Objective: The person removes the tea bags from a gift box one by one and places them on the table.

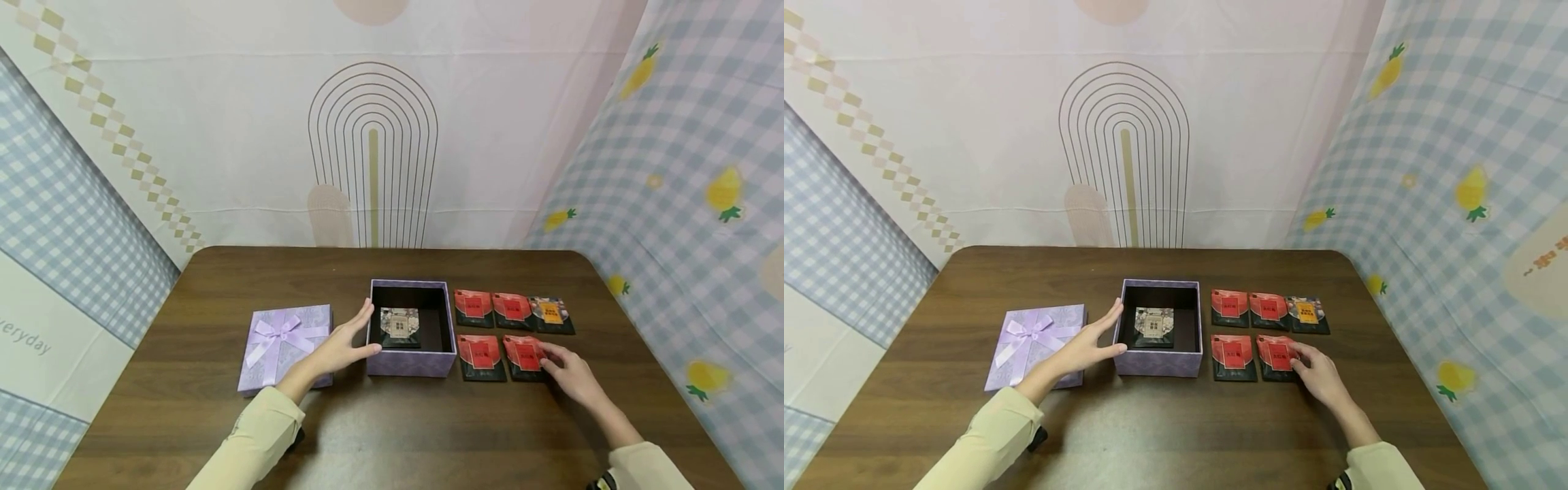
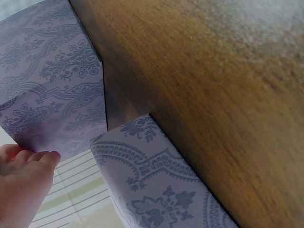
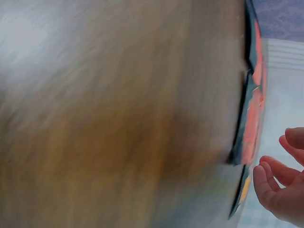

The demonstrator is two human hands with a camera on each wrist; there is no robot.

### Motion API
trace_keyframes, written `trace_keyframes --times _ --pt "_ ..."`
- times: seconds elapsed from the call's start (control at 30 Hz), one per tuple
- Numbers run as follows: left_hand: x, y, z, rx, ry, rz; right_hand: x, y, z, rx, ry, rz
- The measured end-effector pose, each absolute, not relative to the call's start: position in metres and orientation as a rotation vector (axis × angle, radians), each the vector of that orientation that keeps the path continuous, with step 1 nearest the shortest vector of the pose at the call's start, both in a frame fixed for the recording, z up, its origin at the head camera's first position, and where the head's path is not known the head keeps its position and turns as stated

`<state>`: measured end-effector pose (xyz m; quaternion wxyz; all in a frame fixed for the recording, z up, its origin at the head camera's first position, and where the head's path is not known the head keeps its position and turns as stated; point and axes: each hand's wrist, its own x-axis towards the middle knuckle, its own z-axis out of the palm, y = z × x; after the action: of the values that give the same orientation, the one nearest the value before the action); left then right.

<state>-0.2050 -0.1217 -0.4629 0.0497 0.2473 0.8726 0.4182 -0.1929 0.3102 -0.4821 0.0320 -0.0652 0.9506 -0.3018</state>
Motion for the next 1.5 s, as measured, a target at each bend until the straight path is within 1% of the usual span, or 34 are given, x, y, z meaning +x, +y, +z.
trace_keyframes --times 0.5,0.67,0.9,1.1,1.5 --pt "-0.205 -0.121 -0.461 0.758 2.659 1.268 -0.212 0.261 -0.46 -0.405 2.887 -1.275" --pt "-0.205 -0.121 -0.461 0.757 2.666 1.262 -0.22 0.238 -0.452 -0.457 2.852 -1.34" --pt "-0.205 -0.121 -0.463 0.764 2.673 1.258 -0.228 0.205 -0.437 -0.603 2.733 -1.442" --pt "-0.205 -0.121 -0.463 0.77 2.679 1.259 -0.23 0.17 -0.421 -0.642 2.633 -1.44" --pt "-0.203 -0.12 -0.463 0.745 2.67 1.268 -0.236 0.112 -0.435 -0.72 2.528 -1.343"
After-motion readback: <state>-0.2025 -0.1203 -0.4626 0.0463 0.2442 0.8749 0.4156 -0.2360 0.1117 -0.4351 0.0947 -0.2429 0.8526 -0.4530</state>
